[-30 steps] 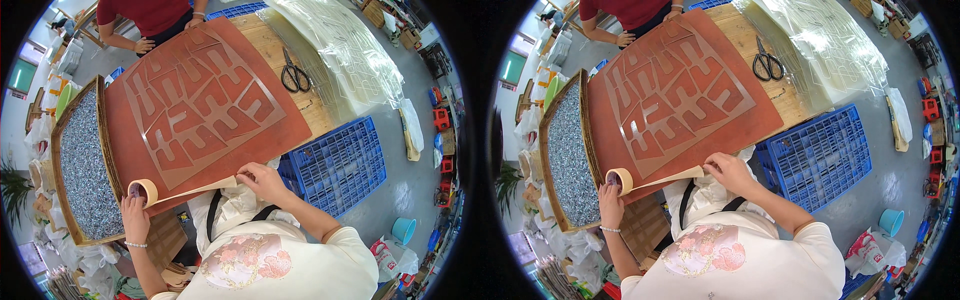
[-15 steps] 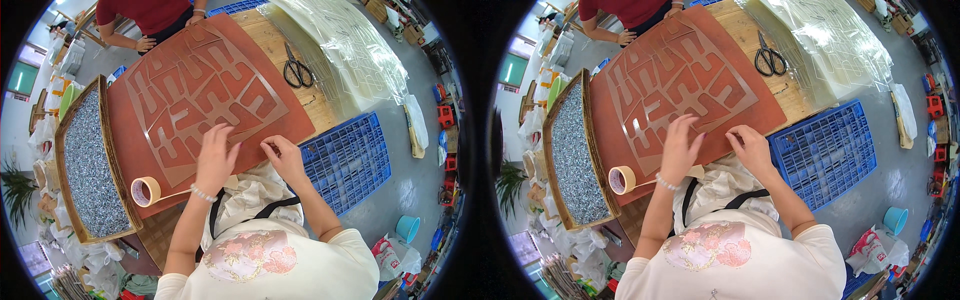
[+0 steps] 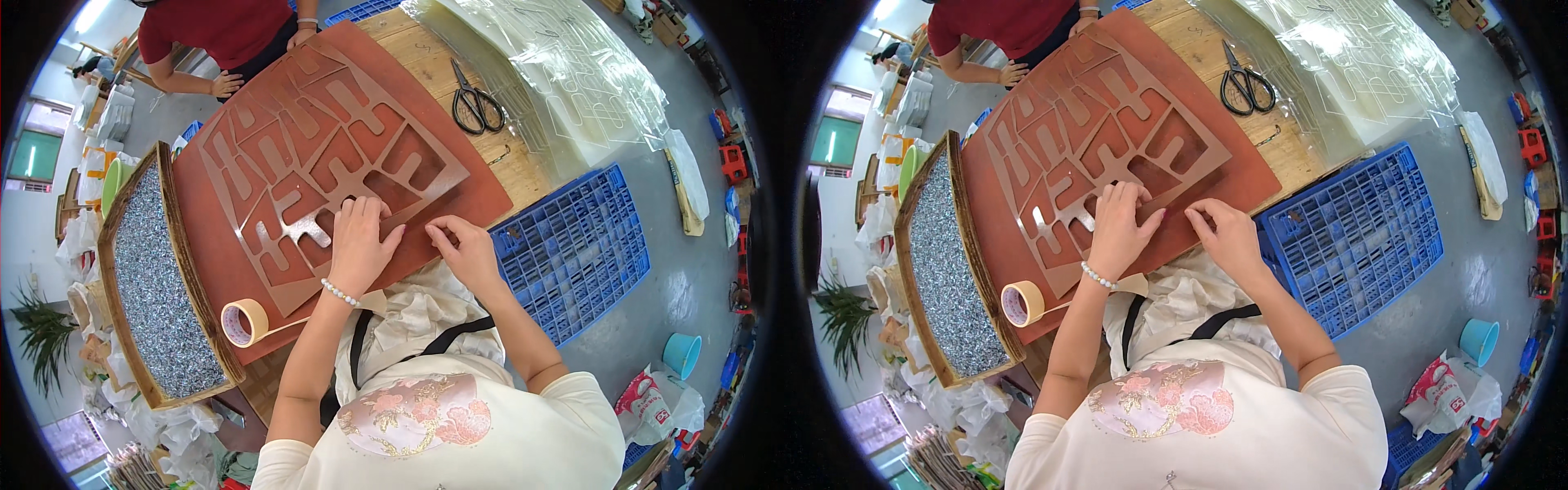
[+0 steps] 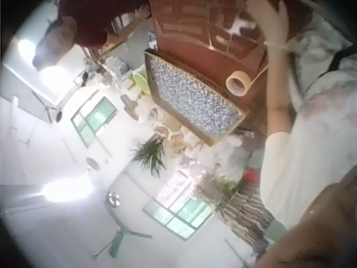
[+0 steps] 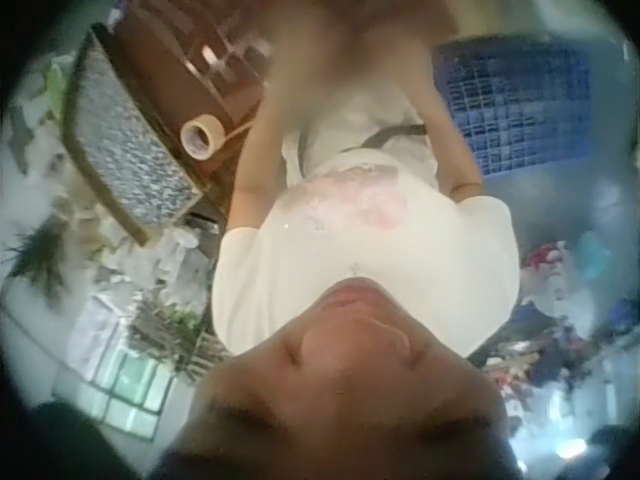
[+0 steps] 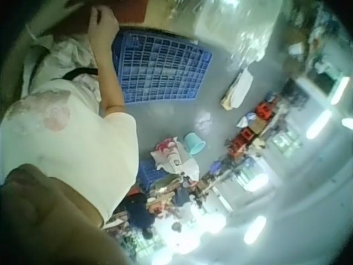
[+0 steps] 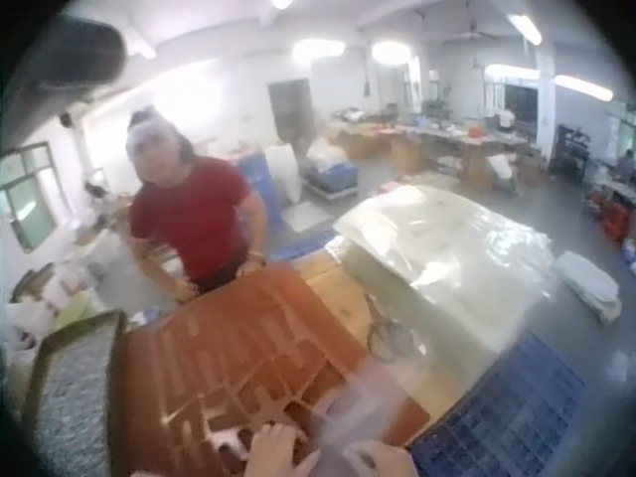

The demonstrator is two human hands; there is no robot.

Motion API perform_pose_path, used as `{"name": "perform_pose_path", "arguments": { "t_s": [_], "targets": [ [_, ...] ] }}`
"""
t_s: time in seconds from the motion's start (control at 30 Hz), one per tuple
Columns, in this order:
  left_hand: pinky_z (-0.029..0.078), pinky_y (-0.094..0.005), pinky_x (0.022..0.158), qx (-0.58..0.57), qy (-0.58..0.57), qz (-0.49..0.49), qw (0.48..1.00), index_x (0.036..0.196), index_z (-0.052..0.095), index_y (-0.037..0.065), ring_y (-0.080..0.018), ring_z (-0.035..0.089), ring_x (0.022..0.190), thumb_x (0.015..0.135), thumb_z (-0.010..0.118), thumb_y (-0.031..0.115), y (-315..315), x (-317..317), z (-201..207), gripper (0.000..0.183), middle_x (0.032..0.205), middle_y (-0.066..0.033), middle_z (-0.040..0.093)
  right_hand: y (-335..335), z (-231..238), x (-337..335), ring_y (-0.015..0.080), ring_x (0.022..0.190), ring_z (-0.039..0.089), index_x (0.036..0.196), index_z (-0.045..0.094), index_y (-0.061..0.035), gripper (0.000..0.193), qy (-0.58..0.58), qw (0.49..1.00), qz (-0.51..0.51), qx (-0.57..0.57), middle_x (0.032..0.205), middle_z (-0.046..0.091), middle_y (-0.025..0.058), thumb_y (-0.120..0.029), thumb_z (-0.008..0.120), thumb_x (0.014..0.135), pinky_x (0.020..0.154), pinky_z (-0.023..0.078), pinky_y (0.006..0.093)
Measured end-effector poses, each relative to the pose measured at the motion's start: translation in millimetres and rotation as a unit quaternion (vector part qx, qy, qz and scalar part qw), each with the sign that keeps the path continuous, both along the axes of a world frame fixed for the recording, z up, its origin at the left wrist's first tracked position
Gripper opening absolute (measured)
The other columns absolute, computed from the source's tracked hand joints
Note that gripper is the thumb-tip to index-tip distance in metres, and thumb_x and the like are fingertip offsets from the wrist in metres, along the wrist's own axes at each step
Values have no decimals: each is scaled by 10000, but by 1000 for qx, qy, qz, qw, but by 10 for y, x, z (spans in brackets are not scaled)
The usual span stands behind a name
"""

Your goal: Applying masking tape to a shoe component and trimming the excess with scissors.

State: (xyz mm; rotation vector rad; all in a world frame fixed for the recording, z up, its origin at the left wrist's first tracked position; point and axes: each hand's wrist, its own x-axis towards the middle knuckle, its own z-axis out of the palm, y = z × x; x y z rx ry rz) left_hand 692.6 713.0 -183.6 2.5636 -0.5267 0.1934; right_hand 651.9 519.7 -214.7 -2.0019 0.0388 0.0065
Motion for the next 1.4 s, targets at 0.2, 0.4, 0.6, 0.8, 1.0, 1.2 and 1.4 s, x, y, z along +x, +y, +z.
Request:
{"name": "perform_pose_path", "arguments": {
  "t_s": [0.2, 0.4, 0.6, 0.8, 1.0, 1.2, 1.4],
  "targets": [
    [465, -371, 743, -11, -97, -17, 995, 962, 629, 24, -272, 583, 811, 854, 702, 109, 70, 52, 330, 155, 872, -87, 618, 177, 188, 232, 232, 690, 657, 1199, 649, -54, 318, -63, 997, 13, 42, 876, 689, 113, -170, 698, 907, 669, 534, 337],
    [485, -228, 671, -387, 123, 117, 906, 1054, 671, 9, -39, 593, 777, 1022, 582, 173, 243, 159, 583, 189, 929, -16, 694, 429, 567, 483, 193, 708, 638, 1196, 650, -63, 339, -149, 985, 37, 85, 920, 649, 81, -192, 727, 892, 653, 525, 316],
    [525, -230, 728, -575, 191, 130, 785, 1088, 683, 19, -81, 643, 816, 1014, 595, 185, 408, 136, 659, 202, 963, -45, 709, 814, 856, 612, 187, 698, 653, 1057, 677, -36, 225, -190, 974, 64, 106, 915, 645, 78, -193, 721, 900, 626, 522, 317],
    [549, -259, 732, -636, 196, 104, 740, 1085, 682, 17, -106, 664, 839, 1013, 594, 181, 491, 91, 659, 199, 967, -56, 710, 969, 869, 651, 165, 688, 663, 973, 675, -3, 167, -168, 965, 83, 182, 900, 649, 82, -157, 702, 913, 609, 514, 298],
    [512, -237, 619, -637, 163, 111, 745, 1066, 680, 13, -80, 626, 700, 1002, 619, 211, 452, 99, 703, 216, 864, -41, 701, 930, 898, 697, 97, 719, 639, 971, 679, 4, 143, -95, 945, 93, 299, 832, 680, 45, -137, 672, 946, 634, 494, 249],
    [514, -242, 642, -626, 170, 114, 753, 1085, 684, 8, -82, 626, 713, 1006, 612, 213, 480, 91, 687, 231, 902, -47, 710, 848, 964, 760, 52, 734, 590, 970, 686, -5, 166, -50, 936, 92, 336, 803, 683, 6, -168, 652, 973, 665, 486, 234],
    [538, -260, 696, -626, 191, 107, 748, 1081, 680, 10, -98, 647, 768, 1011, 599, 211, 498, 85, 707, 227, 936, -45, 709, 843, 981, 767, 45, 732, 577, 966, 687, -7, 183, -50, 935, 94, 338, 797, 671, -3, -185, 648, 978, 670, 476, 226]
  ]
}}
